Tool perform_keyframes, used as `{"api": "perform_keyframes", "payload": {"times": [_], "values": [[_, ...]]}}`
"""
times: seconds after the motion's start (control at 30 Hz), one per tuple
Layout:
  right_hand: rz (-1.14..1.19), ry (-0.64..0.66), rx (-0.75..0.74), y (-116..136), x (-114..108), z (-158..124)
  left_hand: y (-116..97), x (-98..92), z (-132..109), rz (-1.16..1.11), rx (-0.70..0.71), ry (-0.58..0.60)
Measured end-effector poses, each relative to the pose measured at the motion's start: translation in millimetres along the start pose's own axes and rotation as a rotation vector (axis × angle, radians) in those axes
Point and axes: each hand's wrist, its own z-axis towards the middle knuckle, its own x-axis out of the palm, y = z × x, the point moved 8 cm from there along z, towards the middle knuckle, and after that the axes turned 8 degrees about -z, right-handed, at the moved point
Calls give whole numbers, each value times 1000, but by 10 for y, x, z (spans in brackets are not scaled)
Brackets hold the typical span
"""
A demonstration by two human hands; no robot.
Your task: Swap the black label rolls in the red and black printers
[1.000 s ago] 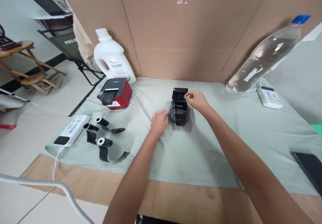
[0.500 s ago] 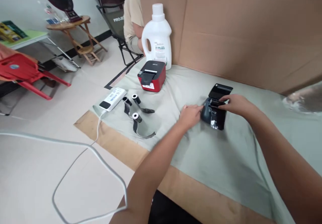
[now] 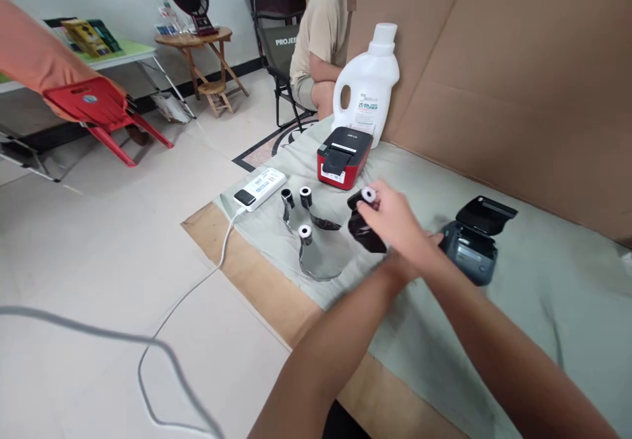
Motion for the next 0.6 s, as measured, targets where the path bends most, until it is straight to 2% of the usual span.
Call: {"api": "perform_keyframes", "payload": {"times": [0.1,0.17,0.27,0.33,0.4,0.5,0.6], "values": [[-228,67,20,0,526,100,-10,9,9,-32,14,57],[-291,113,50,-56,683,135,-9,13,13,-54,9,96],[-290,104,77,-32,584,108,-12,5,13,-74,-4,120],[-242,34,21,153,398,43,-15,-7,2,-87,-21,119],[-186,32,-76,433,318,-46,-26,-34,-21,-90,-26,96],[-192,229,-177,814,568,-177,-66,-102,-73,-74,16,17],[-291,373,-217,989,922,-245,-83,-142,-116,-58,52,-54]]}}
